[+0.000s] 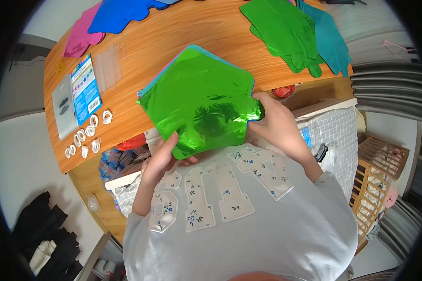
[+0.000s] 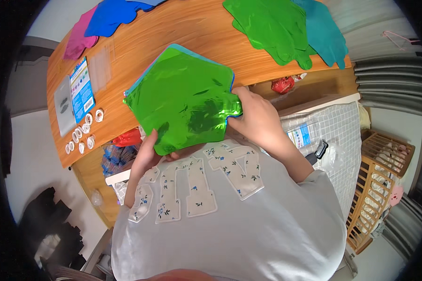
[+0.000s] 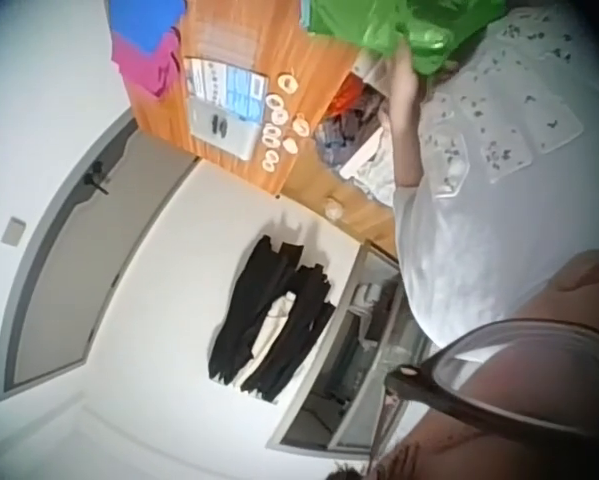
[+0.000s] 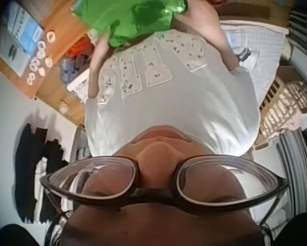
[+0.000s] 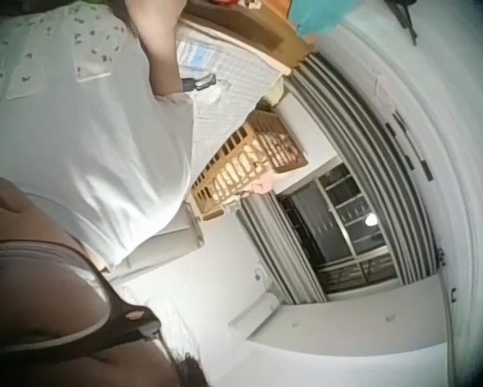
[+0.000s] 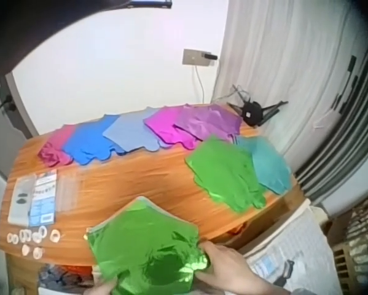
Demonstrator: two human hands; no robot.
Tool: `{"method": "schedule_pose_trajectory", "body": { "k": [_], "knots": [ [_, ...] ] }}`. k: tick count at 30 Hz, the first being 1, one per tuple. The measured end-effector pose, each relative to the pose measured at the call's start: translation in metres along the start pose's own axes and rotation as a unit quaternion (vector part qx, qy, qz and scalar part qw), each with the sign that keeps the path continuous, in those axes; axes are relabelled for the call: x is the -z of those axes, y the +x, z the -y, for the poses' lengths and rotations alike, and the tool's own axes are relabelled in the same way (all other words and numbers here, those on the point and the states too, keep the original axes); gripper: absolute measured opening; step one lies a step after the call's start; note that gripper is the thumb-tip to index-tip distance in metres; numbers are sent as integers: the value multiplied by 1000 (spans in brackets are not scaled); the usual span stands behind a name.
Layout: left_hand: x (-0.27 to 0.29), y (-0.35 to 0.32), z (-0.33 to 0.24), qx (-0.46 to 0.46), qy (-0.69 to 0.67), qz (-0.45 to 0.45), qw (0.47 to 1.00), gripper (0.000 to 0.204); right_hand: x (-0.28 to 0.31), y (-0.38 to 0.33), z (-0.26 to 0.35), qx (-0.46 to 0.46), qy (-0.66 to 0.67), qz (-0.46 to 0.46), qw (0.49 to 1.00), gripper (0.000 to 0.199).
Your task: Folding colorful plastic sheets into specific geometric shapes.
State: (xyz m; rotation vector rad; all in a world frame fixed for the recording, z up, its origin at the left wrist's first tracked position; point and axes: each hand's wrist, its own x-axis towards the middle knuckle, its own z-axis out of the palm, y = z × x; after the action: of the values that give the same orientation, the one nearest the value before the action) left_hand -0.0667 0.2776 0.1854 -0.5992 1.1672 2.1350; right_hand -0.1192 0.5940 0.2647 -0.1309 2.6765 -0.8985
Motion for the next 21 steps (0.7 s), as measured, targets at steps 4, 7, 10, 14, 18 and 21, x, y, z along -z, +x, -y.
{"method": "schedule_pose_trajectory", "body": {
  "k": [4, 7, 10, 14, 18, 21],
  "knots": [
    [6, 0, -7, 18, 111, 54, 992, 45, 1, -2, 1, 66, -28, -21, 997, 53],
    [-18, -10, -29, -20, 195, -21, 980, 43, 6, 3, 5, 74, -32, -43, 996, 51],
    [0, -19, -69, -17, 341, -21, 940, 39, 18, 13, 12, 88, -36, -60, 994, 50],
    [6, -31, -115, -192, 601, -163, 759, 35, 32, 38, 10, 109, -47, -58, 991, 50],
    [-2, -13, -141, -520, 683, -179, 482, 46, 39, 65, -8, 134, -37, -28, 990, 51],
    [-3, -1, -141, -399, 612, -104, 674, 46, 42, 77, -15, 168, -14, -6, 986, 52]
  ]
}}
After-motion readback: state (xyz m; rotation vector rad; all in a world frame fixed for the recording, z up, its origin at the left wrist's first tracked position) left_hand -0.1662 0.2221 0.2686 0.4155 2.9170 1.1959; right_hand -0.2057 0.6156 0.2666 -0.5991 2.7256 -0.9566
